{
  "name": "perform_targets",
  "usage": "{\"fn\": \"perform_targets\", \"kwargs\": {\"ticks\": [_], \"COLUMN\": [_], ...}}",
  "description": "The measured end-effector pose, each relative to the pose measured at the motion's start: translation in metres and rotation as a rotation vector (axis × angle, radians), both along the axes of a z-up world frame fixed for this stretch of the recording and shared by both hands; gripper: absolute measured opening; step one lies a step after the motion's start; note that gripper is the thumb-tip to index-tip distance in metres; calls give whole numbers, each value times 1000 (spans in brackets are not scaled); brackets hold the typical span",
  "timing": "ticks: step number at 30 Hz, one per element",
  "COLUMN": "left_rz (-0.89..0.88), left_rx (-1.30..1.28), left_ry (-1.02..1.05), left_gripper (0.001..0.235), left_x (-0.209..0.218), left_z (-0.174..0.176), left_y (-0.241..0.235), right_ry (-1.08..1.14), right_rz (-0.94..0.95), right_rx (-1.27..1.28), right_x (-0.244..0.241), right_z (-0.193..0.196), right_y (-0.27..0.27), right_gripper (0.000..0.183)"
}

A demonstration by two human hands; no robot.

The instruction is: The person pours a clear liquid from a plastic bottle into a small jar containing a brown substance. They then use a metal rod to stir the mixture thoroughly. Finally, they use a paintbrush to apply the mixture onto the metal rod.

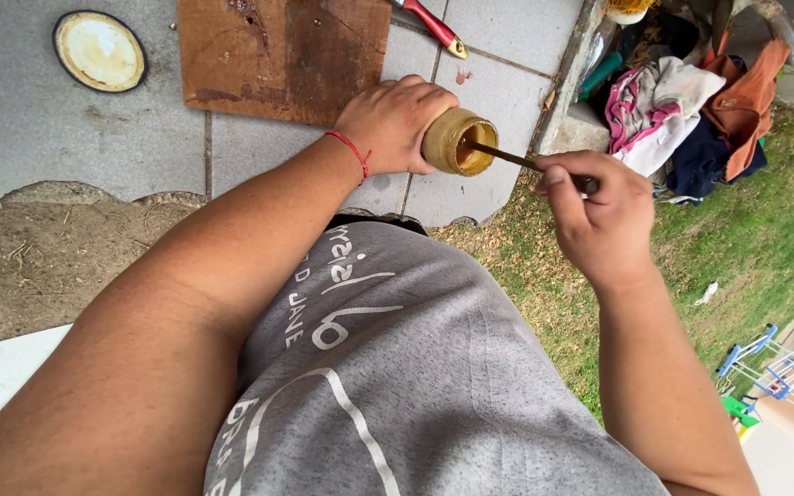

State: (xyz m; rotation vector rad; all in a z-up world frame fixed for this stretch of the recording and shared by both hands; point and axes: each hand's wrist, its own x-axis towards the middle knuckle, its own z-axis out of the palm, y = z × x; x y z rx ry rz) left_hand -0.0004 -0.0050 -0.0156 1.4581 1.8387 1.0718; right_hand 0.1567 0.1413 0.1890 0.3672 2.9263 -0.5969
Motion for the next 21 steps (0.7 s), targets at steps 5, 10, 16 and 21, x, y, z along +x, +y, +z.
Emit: {"fn": "perform_targets", "kwargs": {"ticks": [5, 10, 16, 21], "left_rz": [-8, -15, 8, 1], "left_rx": [-21, -33, -15, -23], "left_ry": [4, 7, 22, 9], "left_gripper": [74, 78, 77, 76], "left_x": [0, 1, 1, 1], "left_z": [2, 1, 2, 0], "left_y": [2, 2, 1, 1], "right_ry": [20, 59, 63, 34], "right_rz": [-44, -35, 1, 0], "right_rx": [23, -45, -62, -30], "right_x": [5, 1, -13, -6], "right_z": [20, 21, 3, -2], "right_y": [-3, -6, -5, -5], "right_gripper": [17, 15, 18, 18]}}
